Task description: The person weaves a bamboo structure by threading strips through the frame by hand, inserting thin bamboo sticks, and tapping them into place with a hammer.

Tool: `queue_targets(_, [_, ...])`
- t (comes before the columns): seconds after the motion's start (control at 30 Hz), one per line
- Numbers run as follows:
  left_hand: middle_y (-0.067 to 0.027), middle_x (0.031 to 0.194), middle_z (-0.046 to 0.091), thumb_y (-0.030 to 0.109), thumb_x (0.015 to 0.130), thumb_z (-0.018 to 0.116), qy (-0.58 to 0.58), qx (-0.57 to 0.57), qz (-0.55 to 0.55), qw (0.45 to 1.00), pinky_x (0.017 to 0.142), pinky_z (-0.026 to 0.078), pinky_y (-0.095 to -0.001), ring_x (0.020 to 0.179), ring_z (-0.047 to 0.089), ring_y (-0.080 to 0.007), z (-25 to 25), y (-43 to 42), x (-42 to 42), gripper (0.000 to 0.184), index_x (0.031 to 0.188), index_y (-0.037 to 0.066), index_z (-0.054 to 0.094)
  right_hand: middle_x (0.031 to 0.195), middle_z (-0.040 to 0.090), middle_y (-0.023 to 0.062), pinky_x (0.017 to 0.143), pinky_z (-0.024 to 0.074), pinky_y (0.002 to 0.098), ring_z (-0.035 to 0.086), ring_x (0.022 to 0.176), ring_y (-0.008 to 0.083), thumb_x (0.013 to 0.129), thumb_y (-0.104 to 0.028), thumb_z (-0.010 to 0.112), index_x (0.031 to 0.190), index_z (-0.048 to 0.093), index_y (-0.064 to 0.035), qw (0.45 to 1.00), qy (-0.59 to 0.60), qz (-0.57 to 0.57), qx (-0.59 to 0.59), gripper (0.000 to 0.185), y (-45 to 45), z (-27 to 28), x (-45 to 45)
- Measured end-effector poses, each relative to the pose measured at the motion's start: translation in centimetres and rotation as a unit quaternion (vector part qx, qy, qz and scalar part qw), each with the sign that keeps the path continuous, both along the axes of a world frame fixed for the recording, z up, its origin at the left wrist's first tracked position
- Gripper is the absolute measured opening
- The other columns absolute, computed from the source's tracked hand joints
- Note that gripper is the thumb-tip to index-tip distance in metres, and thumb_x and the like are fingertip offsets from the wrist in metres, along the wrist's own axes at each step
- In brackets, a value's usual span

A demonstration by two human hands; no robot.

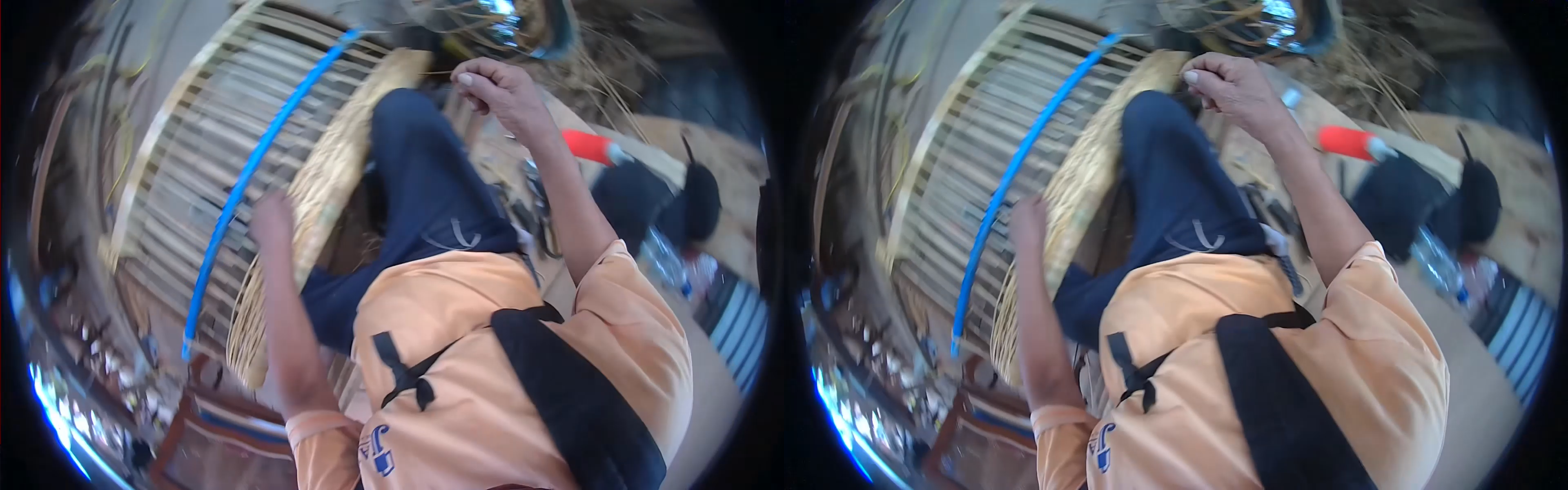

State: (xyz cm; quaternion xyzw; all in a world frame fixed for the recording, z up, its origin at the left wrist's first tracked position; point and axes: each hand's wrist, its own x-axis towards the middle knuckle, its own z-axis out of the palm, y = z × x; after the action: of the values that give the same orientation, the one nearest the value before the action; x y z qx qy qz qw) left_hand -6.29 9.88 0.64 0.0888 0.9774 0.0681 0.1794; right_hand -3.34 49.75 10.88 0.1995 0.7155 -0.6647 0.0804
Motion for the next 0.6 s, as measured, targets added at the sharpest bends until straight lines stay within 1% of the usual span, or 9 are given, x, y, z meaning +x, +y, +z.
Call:
queue_targets(0.07, [-0.0175,0.086,0.064,0.024,0.082,0.056,-0.008,-0.002,0.013,1.000,0.074,0.049,-0.0458,0.084,0.061,-0.0356,0.6,0.8,-0.3,0.022,0.088,0.006,0.067,0.072,0.056,0.0000,0.056,0.0407,0.0196,0.049,0.061,0.0046,0.090,-0.020,0.058,0.095,0.064,-0.0023,0.990,-0.043,-0.004,0.136,0.019,4.5,1.7,3.8])
queue_targets(0.17, [-0.0174,0.088,0.064,0.025,0.082,0.057,-0.009,-0.028,0.014,0.999,0.073,0.049,-0.0458,0.085,0.061,-0.0347,0.5,0.8,-0.4,0.023,0.091,0.006,0.068,0.064,0.056,0.0012,0.053,0.0417,0.0233,0.051,0.057,0.0071,0.089,-0.022,0.055,0.091,0.064,-0.0024,0.970,-0.181,0.045,0.156,0.021,7.4,1.9,9.0])
queue_targets(0.23, [-0.0177,0.088,0.064,0.025,0.083,0.057,-0.005,-0.037,0.006,0.999,0.073,0.049,-0.0458,0.084,0.061,-0.0348,0.7,1.2,-0.2,0.024,0.091,0.006,0.068,0.067,0.060,0.0074,0.059,0.0468,0.0324,0.060,0.063,0.0197,0.087,-0.018,0.053,0.092,0.063,-0.0018,0.925,-0.257,0.088,0.265,0.019,8.4,-1.4,13.0])
queue_targets(0.27, [-0.0179,0.089,0.065,0.026,0.083,0.057,0.004,-0.048,0.002,0.999,0.073,0.049,-0.0457,0.084,0.061,-0.0349,0.8,1.4,-0.3,0.024,0.091,0.006,0.068,0.067,0.060,0.0074,0.059,0.0468,0.0324,0.060,0.063,0.0197,0.087,-0.018,0.053,0.092,0.063,-0.0018,0.925,-0.257,0.088,0.267,0.019,8.5,-3.0,14.6])
queue_targets(0.33, [-0.0170,0.087,0.065,0.026,0.084,0.055,0.016,-0.050,-0.002,0.999,0.074,0.049,-0.0452,0.084,0.062,-0.0350,0.9,1.8,-0.2,0.024,0.091,0.007,0.068,0.085,0.065,0.0144,0.074,0.0481,0.0410,0.063,0.083,0.0325,0.083,-0.017,0.057,0.102,0.062,-0.0038,0.859,-0.242,0.074,0.444,0.023,8.1,-5.4,17.6])
queue_targets(0.37, [-0.0162,0.086,0.066,0.025,0.085,0.053,0.013,-0.057,-0.004,0.998,0.073,0.050,-0.0458,0.083,0.062,-0.0353,0.9,2.0,-0.2,0.023,0.091,0.009,0.069,0.085,0.065,0.0144,0.074,0.0481,0.0410,0.063,0.083,0.0325,0.083,-0.017,0.057,0.102,0.062,-0.0038,0.862,-0.239,0.076,0.441,0.023,7.8,-5.6,18.5])
queue_targets(0.47, [-0.0187,0.082,0.066,0.019,0.086,0.050,-0.025,-0.155,0.016,0.987,0.067,0.053,-0.0459,0.077,0.066,-0.0351,-1.8,0.9,-0.5,0.024,0.083,0.004,0.069,0.116,0.055,0.0186,0.091,0.0425,0.0428,0.053,0.109,0.0347,0.079,-0.022,0.065,0.118,0.053,-0.0055,0.816,-0.323,0.090,0.471,0.044,6.3,-7.0,19.0])
queue_targets(0.5, [-0.0152,0.076,0.066,0.012,0.083,0.051,0.026,-0.169,-0.005,0.985,0.056,0.053,-0.0441,0.068,0.066,-0.0296,-2.1,1.0,0.1,0.020,0.075,0.004,0.067,0.116,0.056,0.0194,0.091,0.0424,0.0427,0.052,0.109,0.0360,0.079,-0.021,0.064,0.118,0.053,-0.0045,0.836,-0.269,0.079,0.471,0.044,6.7,-8.4,20.0])
queue_targets(0.6, [-0.0146,0.074,0.066,0.006,0.079,0.051,0.080,-0.153,-0.056,0.983,0.061,0.055,-0.0417,0.069,0.066,-0.0304,-1.0,1.4,0.8,0.018,0.074,0.006,0.069,0.123,0.053,0.0194,0.101,0.0369,0.0388,0.048,0.118,0.0346,0.081,-0.016,0.065,0.127,0.046,-0.0011,0.828,-0.251,0.115,0.488,0.052,7.3,-8.7,20.7])
